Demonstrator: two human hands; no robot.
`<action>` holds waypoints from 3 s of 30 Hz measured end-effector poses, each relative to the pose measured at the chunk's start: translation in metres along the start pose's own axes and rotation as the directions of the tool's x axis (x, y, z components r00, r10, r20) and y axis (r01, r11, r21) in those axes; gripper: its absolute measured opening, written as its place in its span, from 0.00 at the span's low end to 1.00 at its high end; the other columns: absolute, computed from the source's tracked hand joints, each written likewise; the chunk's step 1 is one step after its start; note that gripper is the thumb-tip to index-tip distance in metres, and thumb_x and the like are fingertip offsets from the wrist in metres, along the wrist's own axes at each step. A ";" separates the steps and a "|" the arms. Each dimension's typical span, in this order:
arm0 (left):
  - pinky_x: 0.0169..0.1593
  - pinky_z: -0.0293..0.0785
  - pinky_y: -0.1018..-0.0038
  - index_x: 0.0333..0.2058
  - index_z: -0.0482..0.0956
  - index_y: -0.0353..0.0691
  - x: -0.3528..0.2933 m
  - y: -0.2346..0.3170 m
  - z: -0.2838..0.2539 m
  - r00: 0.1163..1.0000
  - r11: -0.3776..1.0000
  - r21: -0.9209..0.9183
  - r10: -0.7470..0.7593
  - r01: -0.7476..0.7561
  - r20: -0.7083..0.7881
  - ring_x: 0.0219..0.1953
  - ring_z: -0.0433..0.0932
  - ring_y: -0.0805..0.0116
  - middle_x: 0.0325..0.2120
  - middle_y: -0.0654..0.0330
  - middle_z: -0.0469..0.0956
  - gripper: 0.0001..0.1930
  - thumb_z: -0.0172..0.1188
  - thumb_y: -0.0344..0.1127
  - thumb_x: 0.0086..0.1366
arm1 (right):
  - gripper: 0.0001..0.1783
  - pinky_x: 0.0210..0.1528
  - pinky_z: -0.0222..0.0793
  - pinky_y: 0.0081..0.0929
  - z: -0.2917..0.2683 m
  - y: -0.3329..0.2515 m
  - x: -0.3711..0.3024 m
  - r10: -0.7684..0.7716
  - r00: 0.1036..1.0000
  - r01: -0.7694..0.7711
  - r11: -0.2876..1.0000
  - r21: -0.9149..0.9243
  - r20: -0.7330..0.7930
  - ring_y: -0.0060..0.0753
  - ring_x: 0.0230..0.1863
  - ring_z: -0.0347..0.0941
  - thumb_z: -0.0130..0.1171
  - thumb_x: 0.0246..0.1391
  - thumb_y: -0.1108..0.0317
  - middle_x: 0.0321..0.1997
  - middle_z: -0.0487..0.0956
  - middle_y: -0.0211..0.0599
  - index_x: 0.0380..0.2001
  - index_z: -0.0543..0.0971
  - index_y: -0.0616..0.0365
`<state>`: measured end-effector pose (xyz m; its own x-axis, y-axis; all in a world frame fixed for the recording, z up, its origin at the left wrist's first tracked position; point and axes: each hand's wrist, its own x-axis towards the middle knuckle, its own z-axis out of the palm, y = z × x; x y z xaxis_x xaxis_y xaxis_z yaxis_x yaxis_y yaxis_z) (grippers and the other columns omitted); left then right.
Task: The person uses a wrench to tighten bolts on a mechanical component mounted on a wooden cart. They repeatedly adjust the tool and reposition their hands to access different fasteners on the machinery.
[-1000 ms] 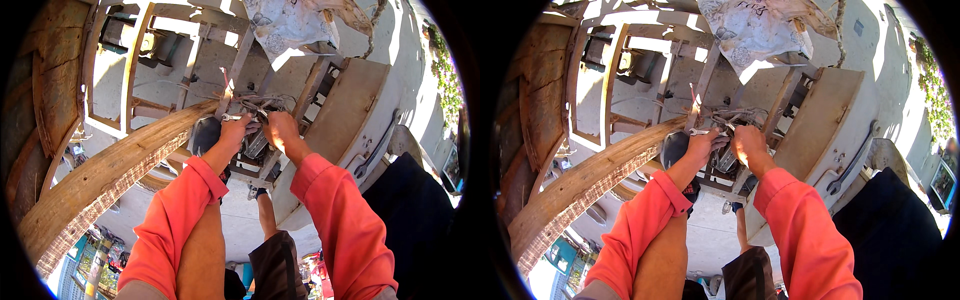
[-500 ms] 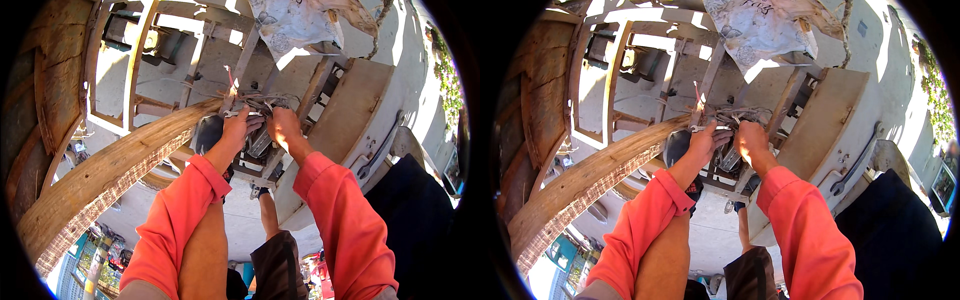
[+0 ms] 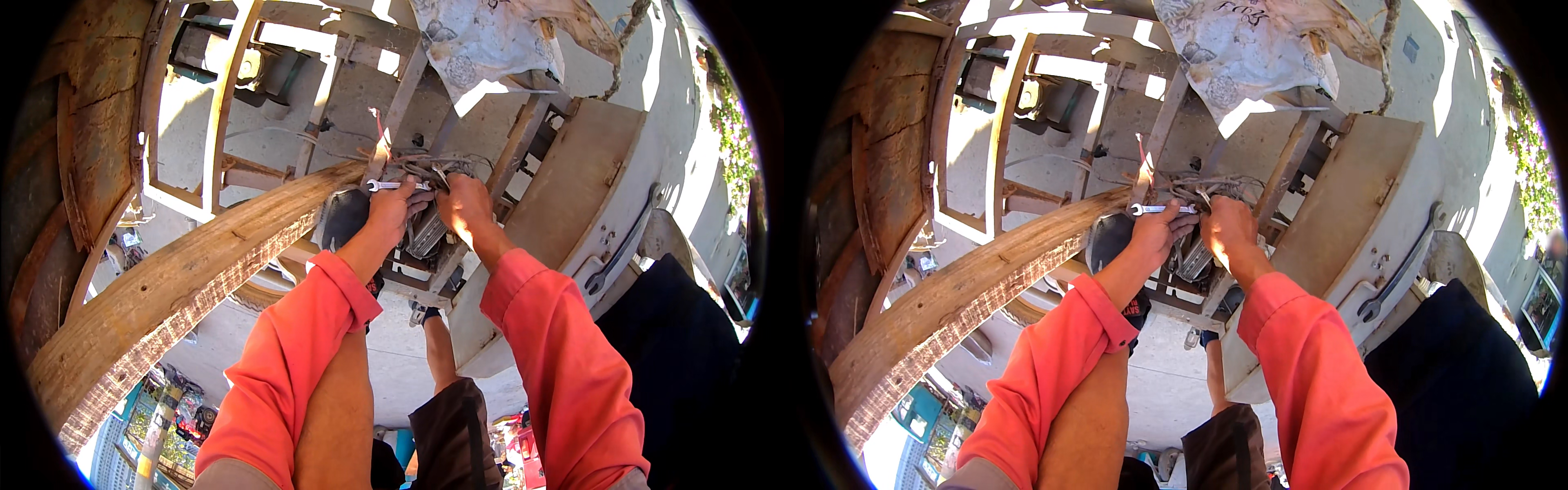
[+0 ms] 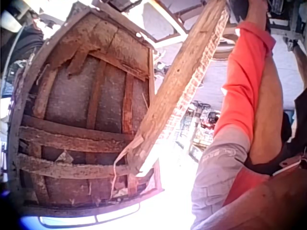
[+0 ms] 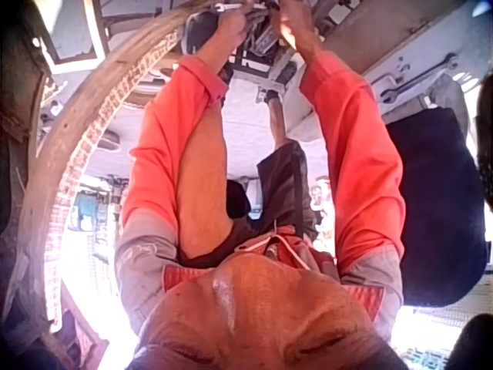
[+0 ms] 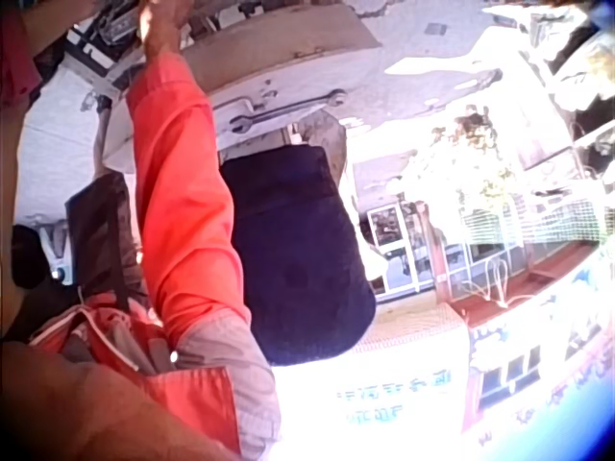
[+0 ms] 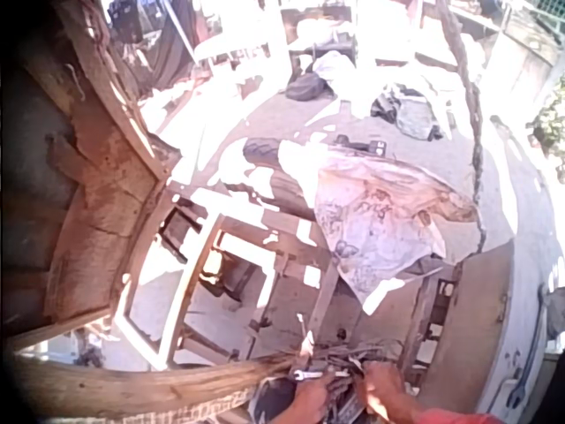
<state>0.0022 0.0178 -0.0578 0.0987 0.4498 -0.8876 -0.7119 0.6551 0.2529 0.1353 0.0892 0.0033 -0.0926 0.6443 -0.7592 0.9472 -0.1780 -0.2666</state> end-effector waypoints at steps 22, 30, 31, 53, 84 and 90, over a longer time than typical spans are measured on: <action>0.31 0.71 0.63 0.30 0.79 0.33 -0.006 0.010 0.020 0.847 0.390 0.816 0.488 -0.427 0.210 0.26 0.78 0.51 0.22 0.48 0.78 0.08 0.57 0.33 0.61 | 0.11 0.45 0.72 0.48 0.012 0.000 0.007 -0.019 0.999 0.017 0.996 -0.090 -0.026 0.57 0.42 0.76 0.55 0.49 0.66 0.36 0.80 0.53 0.35 0.80 0.57; 0.34 0.73 0.55 0.29 0.77 0.32 0.011 0.016 0.022 0.742 -0.180 0.874 0.468 -0.452 0.480 0.29 0.77 0.42 0.25 0.42 0.78 0.15 0.52 0.40 0.64 | 0.12 0.44 0.72 0.49 0.015 0.006 0.009 -0.052 0.998 0.050 0.995 -0.083 -0.026 0.58 0.42 0.76 0.55 0.49 0.65 0.36 0.80 0.54 0.34 0.80 0.58; 0.33 0.73 0.55 0.28 0.76 0.30 0.011 0.019 0.027 0.769 -0.150 0.890 0.455 -0.430 0.448 0.28 0.77 0.41 0.24 0.41 0.77 0.16 0.52 0.40 0.64 | 0.12 0.46 0.72 0.48 0.009 0.003 0.007 -0.044 0.999 0.044 0.996 -0.076 -0.003 0.58 0.43 0.76 0.54 0.48 0.67 0.37 0.80 0.55 0.35 0.81 0.59; 0.37 0.81 0.69 0.39 0.75 0.28 -0.008 0.008 0.025 0.992 0.992 0.102 0.088 -0.079 -0.092 0.32 0.82 0.61 0.33 0.51 0.80 0.11 0.51 0.32 0.67 | 0.11 0.46 0.70 0.49 0.004 0.006 0.004 -0.010 1.000 0.010 1.000 0.023 -0.005 0.57 0.45 0.75 0.57 0.52 0.63 0.38 0.80 0.52 0.36 0.81 0.56; 0.25 0.74 0.73 0.26 0.77 0.31 -0.003 0.012 0.020 0.947 0.876 0.436 0.292 -0.208 -0.134 0.23 0.81 0.67 0.21 0.56 0.79 0.12 0.50 0.34 0.64 | 0.12 0.46 0.70 0.49 0.009 0.011 0.009 -0.026 1.000 0.026 0.999 -0.029 -0.017 0.59 0.44 0.75 0.56 0.53 0.64 0.37 0.80 0.56 0.36 0.80 0.60; 0.33 0.80 0.69 0.36 0.77 0.29 -0.003 0.003 0.014 0.978 0.830 0.548 0.184 -0.104 -0.095 0.32 0.82 0.62 0.32 0.52 0.80 0.12 0.49 0.33 0.66 | 0.13 0.44 0.69 0.49 0.010 0.014 0.010 -0.026 0.999 0.026 1.000 0.004 -0.038 0.60 0.43 0.74 0.58 0.53 0.60 0.36 0.79 0.53 0.34 0.79 0.60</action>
<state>0.0090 0.0271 -0.0494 -0.1006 0.5035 -0.8581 -0.2202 0.8298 0.5127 0.1444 0.0854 -0.0142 -0.1050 0.6768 -0.7287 0.9432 -0.1645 -0.2887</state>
